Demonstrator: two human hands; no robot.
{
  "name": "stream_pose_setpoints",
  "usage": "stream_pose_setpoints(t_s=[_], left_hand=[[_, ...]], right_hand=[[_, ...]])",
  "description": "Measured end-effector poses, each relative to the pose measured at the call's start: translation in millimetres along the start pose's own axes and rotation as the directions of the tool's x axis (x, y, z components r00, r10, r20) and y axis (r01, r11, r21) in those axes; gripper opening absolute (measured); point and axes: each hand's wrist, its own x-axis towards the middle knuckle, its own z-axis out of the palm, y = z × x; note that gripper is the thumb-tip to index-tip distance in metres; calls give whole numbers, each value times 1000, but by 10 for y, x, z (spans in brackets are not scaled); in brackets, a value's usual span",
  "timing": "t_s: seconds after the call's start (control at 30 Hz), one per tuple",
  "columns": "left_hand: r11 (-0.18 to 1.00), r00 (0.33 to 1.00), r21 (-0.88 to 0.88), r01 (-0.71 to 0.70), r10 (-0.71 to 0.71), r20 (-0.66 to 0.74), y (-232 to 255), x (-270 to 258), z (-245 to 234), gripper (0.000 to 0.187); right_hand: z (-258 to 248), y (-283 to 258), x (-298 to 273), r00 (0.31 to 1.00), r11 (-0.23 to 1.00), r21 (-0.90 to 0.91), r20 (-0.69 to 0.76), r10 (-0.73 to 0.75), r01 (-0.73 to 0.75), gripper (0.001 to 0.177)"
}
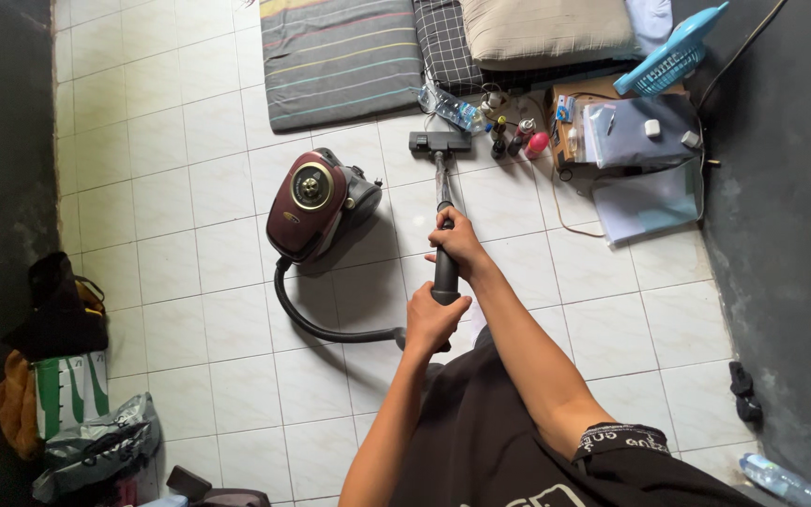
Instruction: The person vacuums a tiled floor and a striped mat using a canister vacuum cleaner. The person moves the vacuum wand back and forth across the floor and mat, maneuvering around scattered items.
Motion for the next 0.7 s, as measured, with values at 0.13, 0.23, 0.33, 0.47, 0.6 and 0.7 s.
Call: stream_pose_setpoints(t_s=[0.13, 0.23, 0.33, 0.47, 0.6, 0.7], left_hand=[[999, 999, 5, -42, 42, -18, 104, 109, 79, 35], [999, 999, 24, -42, 42, -21, 94, 141, 114, 35], [999, 999, 37, -30, 31, -19, 3, 82, 133, 35], [1000, 1000, 9, -20, 20, 1, -143, -141, 119, 35], [999, 999, 19, -37, 37, 34, -254, -414, 9, 34], [996, 994, 16, -86, 85, 62, -344, -640, -79, 32]], right_hand=[[-110, -126, 109, 1000, 1000, 16, 9, 8, -8, 28], [-126, -143, 108, 1000, 1000, 16, 8, 13, -13, 29], [-119, -68, 31, 1000, 999, 34, 7, 20, -20, 30], [-87, 81, -171, 1000, 1000, 4, -5, 22, -22, 30], [-22, 226, -417, 999, 999, 16, -19, 29, -28, 32], [-44, 369, -643, 1000, 991, 130, 3, -4, 4, 30]])
